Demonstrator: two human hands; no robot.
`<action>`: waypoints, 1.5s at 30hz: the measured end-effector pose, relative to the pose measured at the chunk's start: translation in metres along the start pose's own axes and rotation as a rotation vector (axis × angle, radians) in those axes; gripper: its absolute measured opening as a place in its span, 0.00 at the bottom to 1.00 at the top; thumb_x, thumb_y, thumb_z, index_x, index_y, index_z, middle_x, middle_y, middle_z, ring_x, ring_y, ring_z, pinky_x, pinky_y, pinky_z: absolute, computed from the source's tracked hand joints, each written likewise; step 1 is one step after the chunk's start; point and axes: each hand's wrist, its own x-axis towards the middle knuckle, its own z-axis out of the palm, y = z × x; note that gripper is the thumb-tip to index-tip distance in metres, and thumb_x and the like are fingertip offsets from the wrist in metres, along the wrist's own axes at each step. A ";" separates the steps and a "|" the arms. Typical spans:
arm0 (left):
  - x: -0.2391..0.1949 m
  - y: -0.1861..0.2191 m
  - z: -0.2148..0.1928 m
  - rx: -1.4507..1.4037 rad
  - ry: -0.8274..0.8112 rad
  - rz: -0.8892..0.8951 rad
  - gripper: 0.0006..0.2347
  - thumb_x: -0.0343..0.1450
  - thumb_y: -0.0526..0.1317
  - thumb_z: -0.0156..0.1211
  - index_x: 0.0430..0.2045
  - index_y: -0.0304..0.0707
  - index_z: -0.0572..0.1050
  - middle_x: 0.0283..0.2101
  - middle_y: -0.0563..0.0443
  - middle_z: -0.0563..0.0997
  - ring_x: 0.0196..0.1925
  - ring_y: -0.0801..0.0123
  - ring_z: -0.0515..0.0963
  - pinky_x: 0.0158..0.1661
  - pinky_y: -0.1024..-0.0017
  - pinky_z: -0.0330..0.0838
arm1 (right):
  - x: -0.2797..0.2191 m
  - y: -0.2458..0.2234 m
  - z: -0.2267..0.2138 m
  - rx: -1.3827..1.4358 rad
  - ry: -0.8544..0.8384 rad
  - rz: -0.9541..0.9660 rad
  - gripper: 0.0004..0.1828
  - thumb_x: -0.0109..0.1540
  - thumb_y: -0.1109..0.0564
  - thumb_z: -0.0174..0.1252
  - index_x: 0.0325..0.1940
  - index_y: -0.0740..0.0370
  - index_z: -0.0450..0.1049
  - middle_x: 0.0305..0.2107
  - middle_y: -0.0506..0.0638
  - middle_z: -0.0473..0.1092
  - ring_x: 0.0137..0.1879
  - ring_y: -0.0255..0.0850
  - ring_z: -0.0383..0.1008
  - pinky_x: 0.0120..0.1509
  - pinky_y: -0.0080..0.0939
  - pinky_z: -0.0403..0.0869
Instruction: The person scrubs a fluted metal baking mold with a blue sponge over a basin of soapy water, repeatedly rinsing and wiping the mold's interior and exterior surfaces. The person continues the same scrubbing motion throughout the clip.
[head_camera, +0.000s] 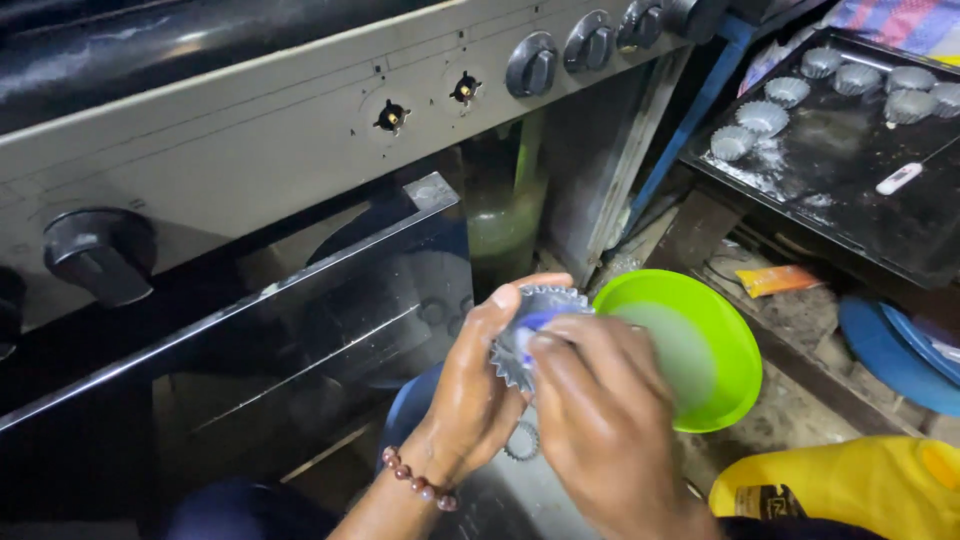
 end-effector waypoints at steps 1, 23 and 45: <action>-0.002 0.000 0.001 -0.003 -0.001 0.000 0.27 0.78 0.55 0.58 0.59 0.24 0.80 0.43 0.38 0.87 0.41 0.63 0.85 0.45 0.67 0.79 | -0.009 0.001 0.005 -0.002 -0.002 -0.001 0.07 0.74 0.65 0.55 0.49 0.69 0.78 0.46 0.61 0.76 0.50 0.59 0.78 0.60 0.57 0.73; 0.012 0.009 -0.005 0.002 0.264 -0.022 0.18 0.81 0.51 0.51 0.52 0.36 0.81 0.37 0.42 0.83 0.38 0.60 0.82 0.44 0.63 0.77 | -0.019 -0.003 0.030 0.077 -0.422 0.180 0.43 0.75 0.34 0.51 0.81 0.71 0.61 0.74 0.68 0.69 0.79 0.64 0.66 0.77 0.63 0.63; -0.002 0.011 0.003 0.012 0.114 -0.057 0.26 0.79 0.53 0.53 0.54 0.24 0.85 0.26 0.48 0.80 0.25 0.70 0.76 0.29 0.72 0.71 | -0.008 0.015 -0.005 0.428 -0.424 0.507 0.27 0.58 0.59 0.68 0.63 0.52 0.84 0.57 0.41 0.89 0.62 0.37 0.90 0.75 0.43 0.70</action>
